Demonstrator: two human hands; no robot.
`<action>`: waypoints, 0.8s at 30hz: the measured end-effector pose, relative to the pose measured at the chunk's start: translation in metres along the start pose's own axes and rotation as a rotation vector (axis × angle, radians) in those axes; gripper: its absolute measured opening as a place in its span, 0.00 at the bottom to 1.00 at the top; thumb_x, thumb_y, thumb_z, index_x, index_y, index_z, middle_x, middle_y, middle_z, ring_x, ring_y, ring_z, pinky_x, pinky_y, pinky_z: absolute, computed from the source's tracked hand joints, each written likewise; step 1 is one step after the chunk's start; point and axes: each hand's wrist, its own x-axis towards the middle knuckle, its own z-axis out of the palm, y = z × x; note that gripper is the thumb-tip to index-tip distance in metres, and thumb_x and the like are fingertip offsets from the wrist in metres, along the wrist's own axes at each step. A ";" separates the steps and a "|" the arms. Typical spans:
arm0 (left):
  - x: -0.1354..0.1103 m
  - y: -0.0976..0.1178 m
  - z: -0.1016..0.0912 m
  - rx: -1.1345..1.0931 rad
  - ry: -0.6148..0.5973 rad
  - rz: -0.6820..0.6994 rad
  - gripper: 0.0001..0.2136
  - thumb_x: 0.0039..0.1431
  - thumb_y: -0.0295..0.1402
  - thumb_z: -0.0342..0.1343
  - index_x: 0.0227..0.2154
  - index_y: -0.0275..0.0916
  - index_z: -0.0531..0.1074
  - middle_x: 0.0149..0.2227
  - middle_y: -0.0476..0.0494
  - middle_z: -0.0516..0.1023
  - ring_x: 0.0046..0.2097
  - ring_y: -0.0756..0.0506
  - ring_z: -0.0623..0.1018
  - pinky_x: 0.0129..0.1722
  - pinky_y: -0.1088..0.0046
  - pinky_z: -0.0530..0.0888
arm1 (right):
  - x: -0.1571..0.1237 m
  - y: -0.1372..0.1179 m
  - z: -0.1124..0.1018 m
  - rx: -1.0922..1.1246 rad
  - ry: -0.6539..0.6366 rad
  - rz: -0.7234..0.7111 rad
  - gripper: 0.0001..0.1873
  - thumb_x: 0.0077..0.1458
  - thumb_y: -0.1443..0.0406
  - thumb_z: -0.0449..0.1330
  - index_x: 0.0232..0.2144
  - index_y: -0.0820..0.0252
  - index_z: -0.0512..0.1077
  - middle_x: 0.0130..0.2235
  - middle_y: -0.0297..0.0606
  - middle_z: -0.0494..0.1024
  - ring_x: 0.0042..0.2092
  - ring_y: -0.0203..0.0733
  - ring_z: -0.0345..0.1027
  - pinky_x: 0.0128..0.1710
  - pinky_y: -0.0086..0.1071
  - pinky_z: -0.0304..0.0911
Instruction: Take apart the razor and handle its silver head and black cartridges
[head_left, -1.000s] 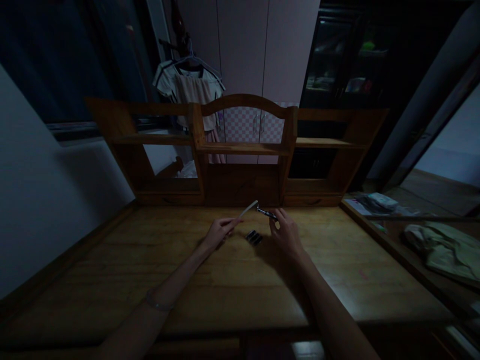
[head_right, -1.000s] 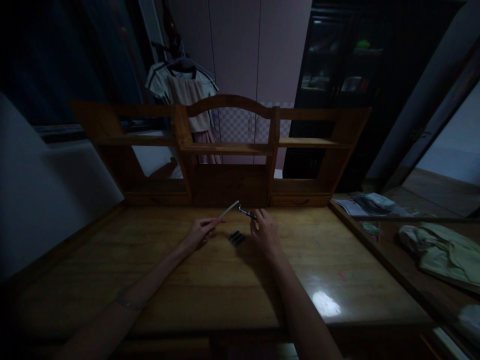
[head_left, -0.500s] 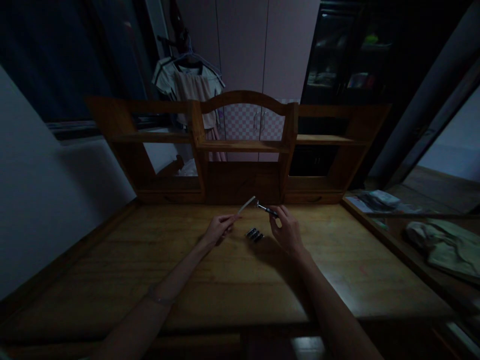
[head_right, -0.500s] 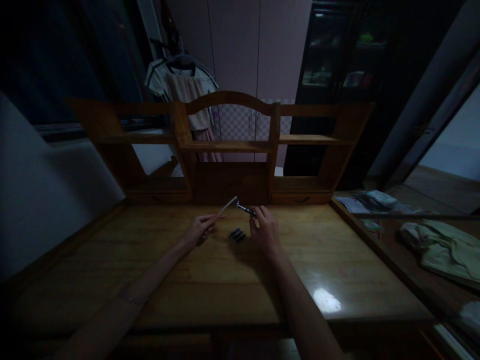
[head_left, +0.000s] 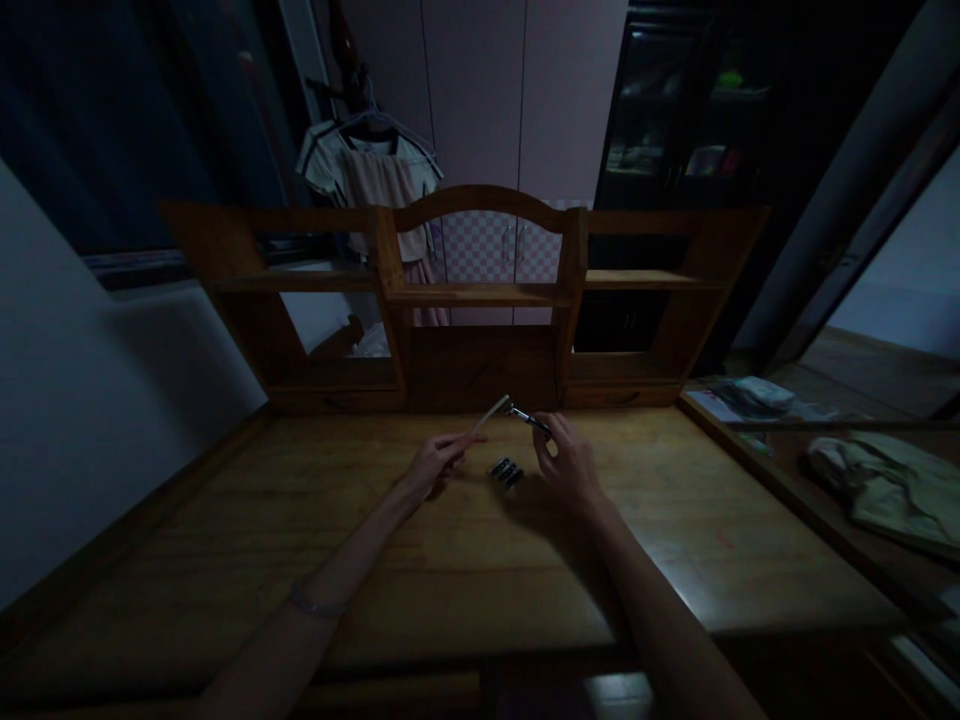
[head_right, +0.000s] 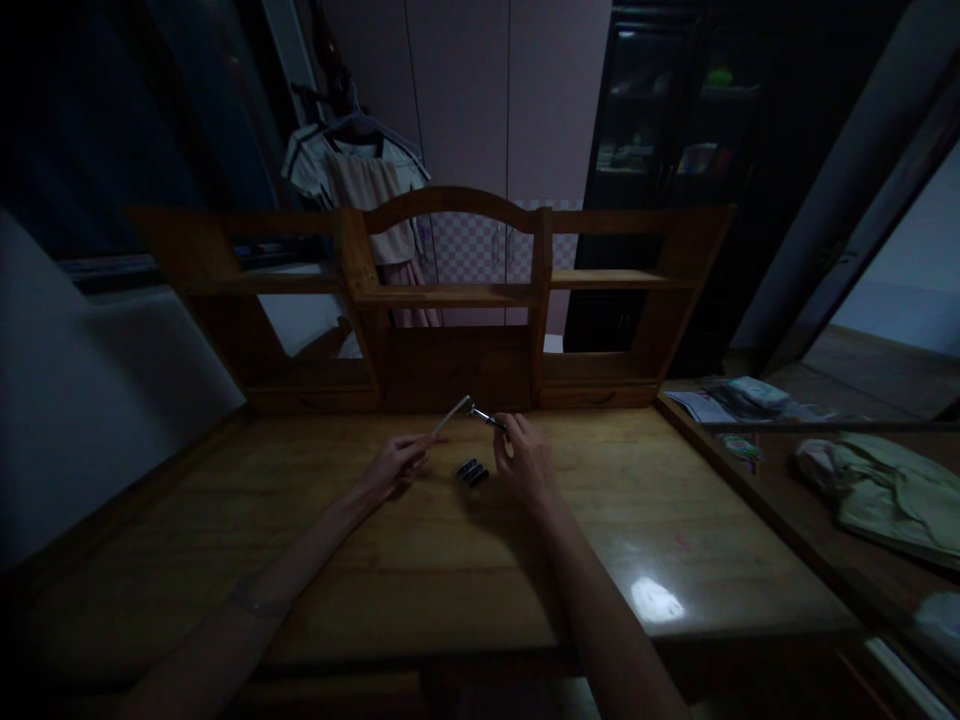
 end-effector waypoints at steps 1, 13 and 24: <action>0.000 0.000 0.001 0.010 0.008 -0.017 0.29 0.48 0.51 0.59 0.47 0.33 0.73 0.19 0.57 0.54 0.17 0.59 0.49 0.16 0.80 0.43 | 0.000 0.000 0.000 0.008 0.001 0.000 0.13 0.61 0.68 0.49 0.47 0.57 0.66 0.41 0.43 0.72 0.42 0.45 0.67 0.41 0.33 0.60; -0.003 0.002 0.004 0.024 0.042 0.071 0.28 0.49 0.51 0.58 0.45 0.32 0.74 0.19 0.56 0.55 0.17 0.58 0.50 0.16 0.79 0.44 | -0.001 -0.003 -0.002 0.064 0.008 0.013 0.13 0.63 0.66 0.48 0.48 0.57 0.65 0.42 0.44 0.73 0.43 0.45 0.68 0.41 0.34 0.62; -0.003 0.002 0.004 0.097 0.103 0.144 0.27 0.50 0.51 0.57 0.45 0.33 0.75 0.19 0.55 0.56 0.18 0.57 0.53 0.17 0.78 0.46 | -0.005 0.000 0.002 0.040 -0.010 0.010 0.13 0.65 0.63 0.46 0.49 0.57 0.63 0.42 0.43 0.75 0.40 0.44 0.70 0.38 0.34 0.63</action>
